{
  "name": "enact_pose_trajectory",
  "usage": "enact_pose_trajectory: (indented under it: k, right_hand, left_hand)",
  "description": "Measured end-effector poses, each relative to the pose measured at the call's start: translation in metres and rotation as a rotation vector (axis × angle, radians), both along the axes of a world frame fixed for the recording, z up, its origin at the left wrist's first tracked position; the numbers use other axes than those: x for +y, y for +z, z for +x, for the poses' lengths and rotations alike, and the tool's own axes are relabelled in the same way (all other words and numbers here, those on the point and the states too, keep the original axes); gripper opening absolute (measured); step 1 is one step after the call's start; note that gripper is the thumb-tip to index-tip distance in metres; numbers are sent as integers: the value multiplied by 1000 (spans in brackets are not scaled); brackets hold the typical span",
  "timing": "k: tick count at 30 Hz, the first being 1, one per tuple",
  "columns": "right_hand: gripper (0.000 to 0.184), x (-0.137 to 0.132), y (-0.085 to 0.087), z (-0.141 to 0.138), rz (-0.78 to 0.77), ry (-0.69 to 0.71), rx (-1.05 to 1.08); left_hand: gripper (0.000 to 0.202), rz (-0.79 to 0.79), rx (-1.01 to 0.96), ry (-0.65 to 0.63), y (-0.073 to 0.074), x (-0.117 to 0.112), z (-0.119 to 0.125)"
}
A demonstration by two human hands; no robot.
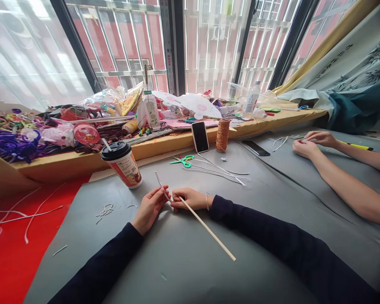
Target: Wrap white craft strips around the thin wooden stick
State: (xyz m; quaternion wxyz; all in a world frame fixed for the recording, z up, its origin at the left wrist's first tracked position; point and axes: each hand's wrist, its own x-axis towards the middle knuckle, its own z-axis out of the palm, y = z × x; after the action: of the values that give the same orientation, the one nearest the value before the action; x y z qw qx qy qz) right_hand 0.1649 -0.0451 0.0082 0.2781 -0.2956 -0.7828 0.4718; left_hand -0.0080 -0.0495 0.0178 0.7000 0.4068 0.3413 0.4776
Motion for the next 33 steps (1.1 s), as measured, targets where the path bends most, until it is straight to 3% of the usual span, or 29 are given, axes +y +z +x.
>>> enact_pose_trajectory:
  k: [4, 10, 17, 20, 24, 26, 29, 33]
  right_hand:
    - [29, 0, -3, 0, 119, -20, -59]
    - [24, -7, -8, 2, 491, -128, -230]
    - [8, -43, 5, 16, 658, -229, -465]
    - [11, -62, 17, 62, 652, -422, -561]
    - [15, -71, 24, 167, 559, -990, -652]
    - [9, -67, 20, 217, 476, -1174, -719]
    - [18, -57, 7, 259, 312, -1184, -695]
    - [20, -45, 4, 264, 273, -1151, -587]
  left_hand:
    - [28, -4, 7, -12, -2, 2, 0]
    - [29, -15, 17, -14, -4, 4, -2]
    - [31, -18, 42, 13, -1, 2, 0]
    - [31, -26, 73, 6, 0, 2, 0]
    - [32, -37, 121, -18, 0, 5, 0]
    - [32, -43, 139, -25, -1, 6, 0]
    - [33, -48, 155, -27, -1, 7, 0]
    - [33, -56, 161, -24, 0, 6, -1]
